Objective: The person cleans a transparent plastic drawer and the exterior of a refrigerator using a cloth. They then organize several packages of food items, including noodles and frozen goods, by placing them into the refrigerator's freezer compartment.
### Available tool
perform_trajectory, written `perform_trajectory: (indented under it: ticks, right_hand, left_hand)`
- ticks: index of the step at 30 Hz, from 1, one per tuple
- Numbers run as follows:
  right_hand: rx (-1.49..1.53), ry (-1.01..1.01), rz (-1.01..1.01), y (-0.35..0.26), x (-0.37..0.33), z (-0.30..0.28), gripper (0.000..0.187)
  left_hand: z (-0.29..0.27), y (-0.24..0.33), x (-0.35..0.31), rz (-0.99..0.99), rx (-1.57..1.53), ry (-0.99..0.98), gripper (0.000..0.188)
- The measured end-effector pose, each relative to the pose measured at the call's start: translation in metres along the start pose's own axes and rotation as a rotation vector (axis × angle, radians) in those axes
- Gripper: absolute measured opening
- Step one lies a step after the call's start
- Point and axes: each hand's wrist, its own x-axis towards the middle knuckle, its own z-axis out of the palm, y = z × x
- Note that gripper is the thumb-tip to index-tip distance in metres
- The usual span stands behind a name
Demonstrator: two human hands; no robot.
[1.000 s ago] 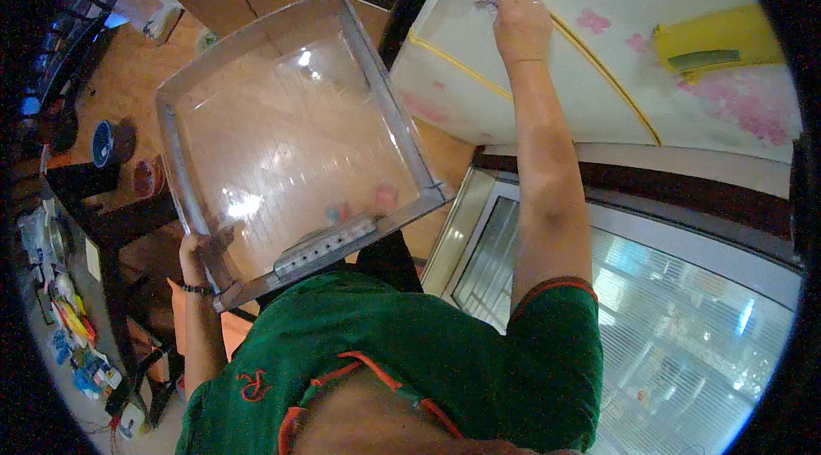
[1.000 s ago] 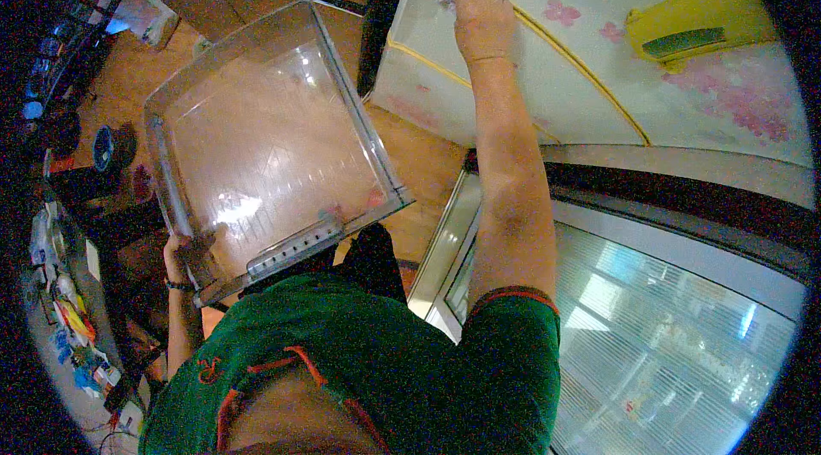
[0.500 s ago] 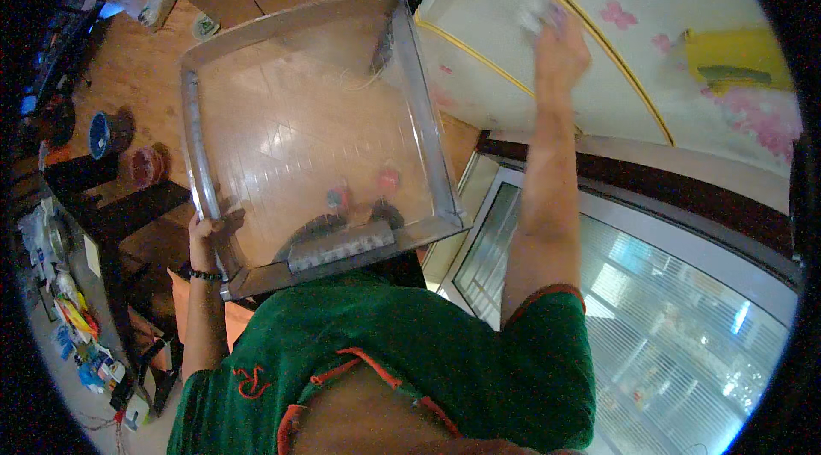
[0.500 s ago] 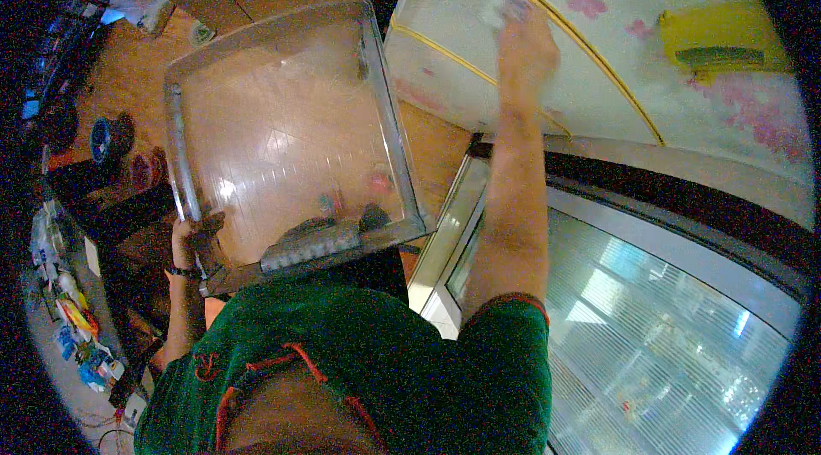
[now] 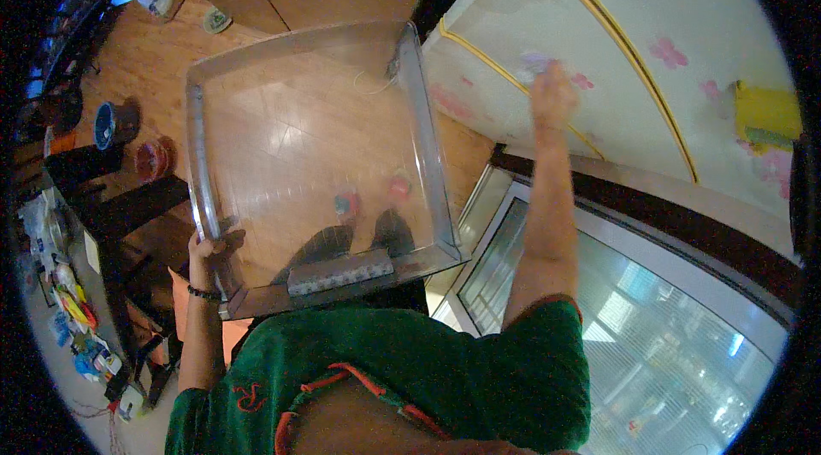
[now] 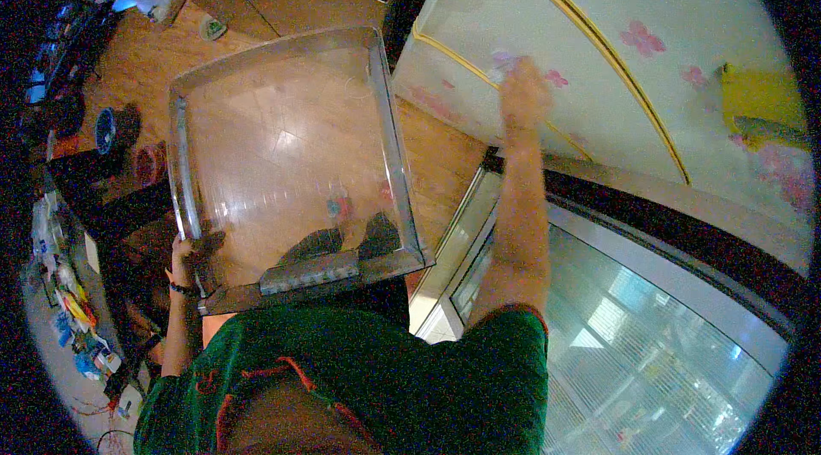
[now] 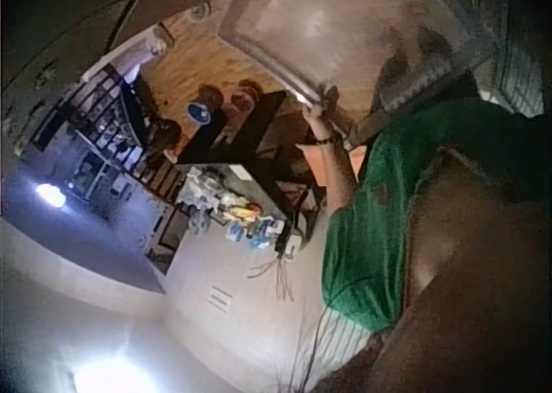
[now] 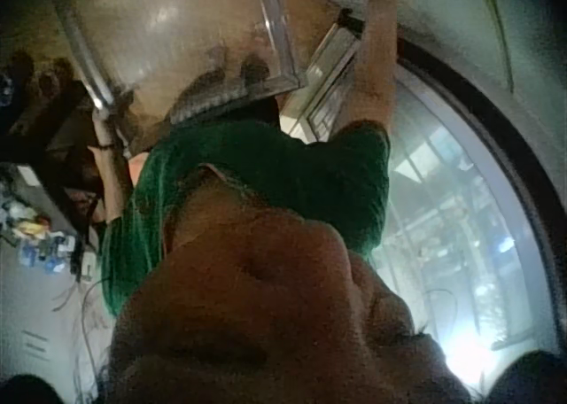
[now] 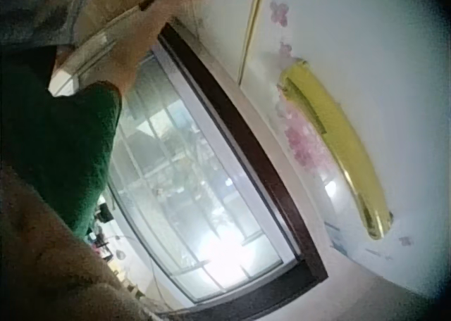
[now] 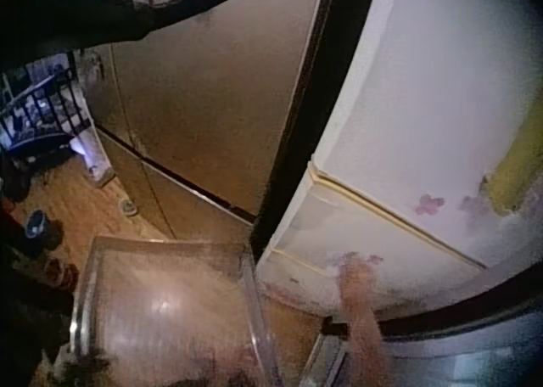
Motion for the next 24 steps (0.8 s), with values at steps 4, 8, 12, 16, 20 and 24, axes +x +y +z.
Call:
perform_trajectory:
  ticks: [4,8,12,16,20,24]
  right_hand:
    - [0.434,0.440,0.004,-0.046,0.078,-0.095,0.026]
    - [-0.074,-0.079,-0.265,-0.093,0.058,-0.022,0.019]
    - [-0.019,-0.194,-0.219,-0.059,0.024,0.011,0.014]
    - [0.454,0.304,-0.126,-0.086,0.092,-0.096,0.013]
    - [-0.016,0.108,-0.269,-0.128,0.112,-0.059,0.012]
    - [0.230,-0.122,-0.373,-0.111,0.042,0.002,0.014]
  left_hand:
    - [0.005,-0.004,-0.001,0.000,-0.064,0.052,0.054]
    - [0.001,-0.005,0.016,0.010,-0.029,0.013,0.052]
    - [-0.001,-0.007,0.017,-0.030,-0.064,0.043,0.050]
    - [-0.001,-0.009,0.013,0.031,-0.045,-0.006,0.051]
    - [0.008,0.000,0.020,0.039,-0.020,0.047,0.052]
    - [-0.004,-0.008,0.019,0.043,-0.052,-0.014,0.052]
